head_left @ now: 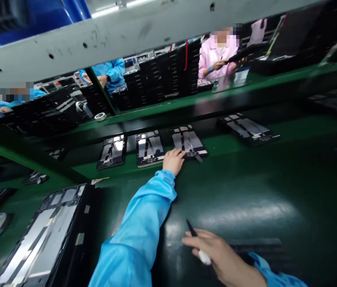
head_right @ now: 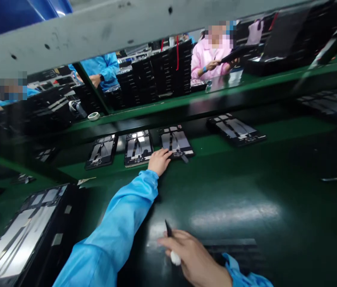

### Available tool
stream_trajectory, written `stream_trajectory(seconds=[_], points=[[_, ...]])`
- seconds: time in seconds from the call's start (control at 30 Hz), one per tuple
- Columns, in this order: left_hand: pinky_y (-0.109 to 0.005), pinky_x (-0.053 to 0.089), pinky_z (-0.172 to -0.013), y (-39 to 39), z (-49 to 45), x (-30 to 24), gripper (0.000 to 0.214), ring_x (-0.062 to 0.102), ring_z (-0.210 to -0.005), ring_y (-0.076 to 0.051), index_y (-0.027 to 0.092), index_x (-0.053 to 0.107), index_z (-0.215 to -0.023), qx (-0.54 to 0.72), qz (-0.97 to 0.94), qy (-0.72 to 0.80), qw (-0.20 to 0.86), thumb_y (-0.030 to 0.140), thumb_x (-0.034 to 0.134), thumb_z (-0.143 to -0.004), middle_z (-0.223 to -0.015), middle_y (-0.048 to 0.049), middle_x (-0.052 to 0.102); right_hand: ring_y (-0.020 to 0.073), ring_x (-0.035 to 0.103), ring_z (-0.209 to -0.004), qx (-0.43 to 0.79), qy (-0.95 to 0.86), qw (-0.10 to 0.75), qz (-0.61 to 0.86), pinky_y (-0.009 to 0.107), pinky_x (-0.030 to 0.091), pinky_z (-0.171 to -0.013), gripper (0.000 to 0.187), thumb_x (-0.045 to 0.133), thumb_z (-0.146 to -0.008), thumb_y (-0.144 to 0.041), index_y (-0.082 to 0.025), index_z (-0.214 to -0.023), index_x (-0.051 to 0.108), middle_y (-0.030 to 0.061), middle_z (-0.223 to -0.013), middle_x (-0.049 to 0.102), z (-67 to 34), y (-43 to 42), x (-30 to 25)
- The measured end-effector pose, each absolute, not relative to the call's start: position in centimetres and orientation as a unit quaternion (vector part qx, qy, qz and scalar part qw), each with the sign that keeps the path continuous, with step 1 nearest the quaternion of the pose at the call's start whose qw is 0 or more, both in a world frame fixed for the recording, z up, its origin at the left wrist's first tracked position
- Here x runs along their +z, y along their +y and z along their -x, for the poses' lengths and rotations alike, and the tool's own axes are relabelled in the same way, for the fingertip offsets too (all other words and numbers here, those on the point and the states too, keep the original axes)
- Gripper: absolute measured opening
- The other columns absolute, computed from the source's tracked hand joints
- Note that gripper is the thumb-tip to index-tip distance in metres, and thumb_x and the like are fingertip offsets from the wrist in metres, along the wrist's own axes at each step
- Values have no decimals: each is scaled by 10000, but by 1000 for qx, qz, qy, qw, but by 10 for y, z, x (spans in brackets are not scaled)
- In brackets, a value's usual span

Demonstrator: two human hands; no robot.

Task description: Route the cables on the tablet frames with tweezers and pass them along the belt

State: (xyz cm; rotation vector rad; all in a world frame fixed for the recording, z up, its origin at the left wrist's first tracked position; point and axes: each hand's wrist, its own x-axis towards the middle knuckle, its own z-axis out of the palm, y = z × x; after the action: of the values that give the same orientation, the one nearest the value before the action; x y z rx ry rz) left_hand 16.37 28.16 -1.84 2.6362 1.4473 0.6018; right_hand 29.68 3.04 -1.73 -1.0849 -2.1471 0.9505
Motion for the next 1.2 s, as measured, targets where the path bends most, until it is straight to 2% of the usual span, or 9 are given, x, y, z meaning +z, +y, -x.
stream_trajectory(seconds=[0.13, 0.27, 0.37, 0.67, 0.77, 0.87, 0.93, 1.0, 1.2], points=[[-458, 265, -1163, 312, -115, -4, 292, 439, -1335, -262, 220, 649, -1205, 247, -770, 588, 35, 317, 608, -933, -1370, -81, 565, 273, 629, -1194, 353, -832, 273, 330, 454, 377, -1137, 460, 471, -860, -143, -314, -1257, 628, 33, -1259, 700, -288, 29, -34], [-542, 412, -1035, 316, -34, 7, 377, 516, -1235, -288, 152, 546, -1286, 277, -611, 739, 58, 343, 564, -961, -1346, -129, 528, 264, 609, -1208, 360, -833, 272, 319, 443, 351, -1155, 432, 500, -885, -155, -281, -1279, 621, 26, -1274, 692, -287, 31, -38], [-452, 520, -912, 321, 0, 7, 352, 602, -1083, -237, 165, 568, -1236, 273, -542, 785, 122, 350, 607, -939, -1247, -95, 579, 258, 604, -1210, 373, -828, 274, 317, 441, 335, -1167, 446, 501, -887, -143, -294, -1291, 616, 14, -1278, 689, -287, 33, -35], [-434, 535, -883, 312, -29, 5, 350, 611, -1053, -226, 159, 563, -1238, 410, -420, 770, 249, 348, 598, -945, -1234, -98, 582, 278, 576, -1248, 376, -833, 262, 310, 516, 319, -1164, 572, 509, -831, -57, -342, -1319, 593, -4, -1296, 677, -276, 29, -25], [-420, 546, -856, 283, -27, 15, 344, 620, -1020, -216, 155, 562, -1232, 465, -389, 736, 303, 352, 588, -951, -1210, -96, 591, 232, 646, -1151, 382, -833, 276, 291, 455, 371, -1130, 460, 507, -887, -97, -307, -1279, 624, 18, -1235, 712, -275, 25, -23], [-350, 552, -794, 231, -20, 17, 339, 647, -907, -178, 139, 590, -1171, 497, -370, 695, 364, 376, 613, -928, -1096, -78, 638, 204, 721, -954, 367, -782, 390, 319, 350, 537, -929, 353, 475, -961, -192, -253, -1266, 640, 55, -1015, 771, -282, 25, -27], [-293, 538, -758, 188, -23, 10, 416, 658, -824, -156, 133, 622, -1110, 504, -369, 668, 405, 433, 700, -833, -994, -59, 668, 209, 730, -931, 343, -715, 476, 380, 326, 573, -841, 334, 468, -981, -227, -255, -1267, 638, 64, -995, 773, -289, 29, -29], [-283, 531, -728, 146, -34, -2, 546, 661, -771, -162, 126, 636, -1075, 497, -376, 642, 447, 497, 777, -701, -931, -57, 682, 217, 715, -1024, 339, -649, 525, 435, 340, 572, -883, 326, 472, -992, -252, -267, -1284, 615, 75, -1121, 750, -296, 36, -27], [-317, 523, -802, 80, -64, -16, 546, 661, -901, -208, 156, 629, -1067, 439, -432, 580, 533, 528, 755, -687, -986, -82, 693, 263, 605, -1233, 373, -611, 461, 524, 431, 520, -1012, 389, 513, -971, -388, -259, -1335, 559, 95, -1327, 651, -328, 50, -17]])
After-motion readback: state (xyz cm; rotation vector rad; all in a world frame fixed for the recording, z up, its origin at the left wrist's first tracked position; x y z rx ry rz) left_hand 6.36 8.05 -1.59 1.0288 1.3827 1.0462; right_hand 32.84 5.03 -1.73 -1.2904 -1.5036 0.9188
